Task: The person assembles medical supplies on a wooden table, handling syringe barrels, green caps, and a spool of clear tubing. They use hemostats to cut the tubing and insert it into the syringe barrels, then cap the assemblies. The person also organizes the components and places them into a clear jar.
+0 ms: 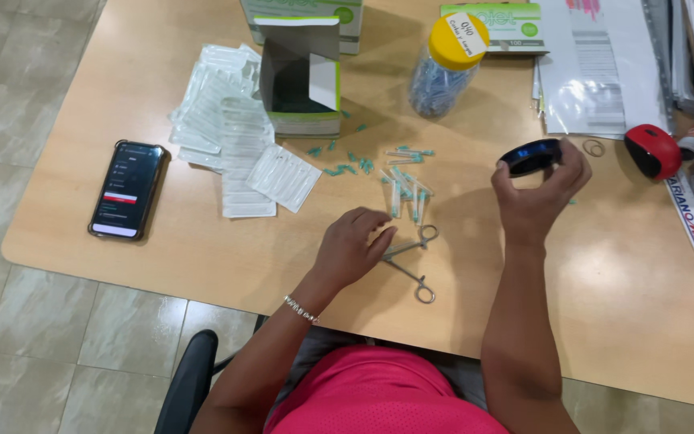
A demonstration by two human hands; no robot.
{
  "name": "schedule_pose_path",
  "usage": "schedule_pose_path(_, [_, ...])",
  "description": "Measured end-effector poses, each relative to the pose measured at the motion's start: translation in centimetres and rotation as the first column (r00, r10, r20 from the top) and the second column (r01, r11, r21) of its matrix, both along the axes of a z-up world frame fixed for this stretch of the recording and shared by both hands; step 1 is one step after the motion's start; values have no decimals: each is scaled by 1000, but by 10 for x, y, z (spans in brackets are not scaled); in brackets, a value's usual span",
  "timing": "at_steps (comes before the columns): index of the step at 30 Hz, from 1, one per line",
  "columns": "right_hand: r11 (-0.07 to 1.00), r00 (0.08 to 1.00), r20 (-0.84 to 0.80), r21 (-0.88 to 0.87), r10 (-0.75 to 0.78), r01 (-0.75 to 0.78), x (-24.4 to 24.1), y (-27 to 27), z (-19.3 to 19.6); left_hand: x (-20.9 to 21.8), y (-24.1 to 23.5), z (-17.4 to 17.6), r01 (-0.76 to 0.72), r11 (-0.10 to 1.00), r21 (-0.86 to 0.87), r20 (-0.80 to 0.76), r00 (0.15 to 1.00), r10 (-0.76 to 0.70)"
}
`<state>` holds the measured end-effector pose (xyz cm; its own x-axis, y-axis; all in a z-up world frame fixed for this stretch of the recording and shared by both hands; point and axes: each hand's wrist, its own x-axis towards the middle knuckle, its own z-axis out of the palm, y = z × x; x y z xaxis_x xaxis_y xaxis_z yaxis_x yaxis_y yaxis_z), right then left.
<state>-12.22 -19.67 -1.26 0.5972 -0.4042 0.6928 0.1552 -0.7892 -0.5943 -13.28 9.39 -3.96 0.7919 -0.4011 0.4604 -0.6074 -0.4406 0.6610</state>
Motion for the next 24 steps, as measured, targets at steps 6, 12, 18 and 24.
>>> schedule_pose_path(6, [728, 893, 64, 555, 445, -403, -1, 63, -30, 20, -28, 41, -3, 892, -452, -364, 913, -182])
schedule_pose_path(12, [498, 868, 259, 734, 423, -462, 14, 92, -54, 67, -41, 14, 148, 803, -577, -421, 789, -448])
schedule_pose_path(18, [522, 815, 324, 641, 480, -562, 10, 110, -41, 86, -20, 12, 90, 889, -449, -317, 914, -253])
schedule_pose_path(24, [712, 783, 109, 353, 613, -607, 6, 110, -40, 85, -6, -33, -6, 778, -628, -378, 876, -299])
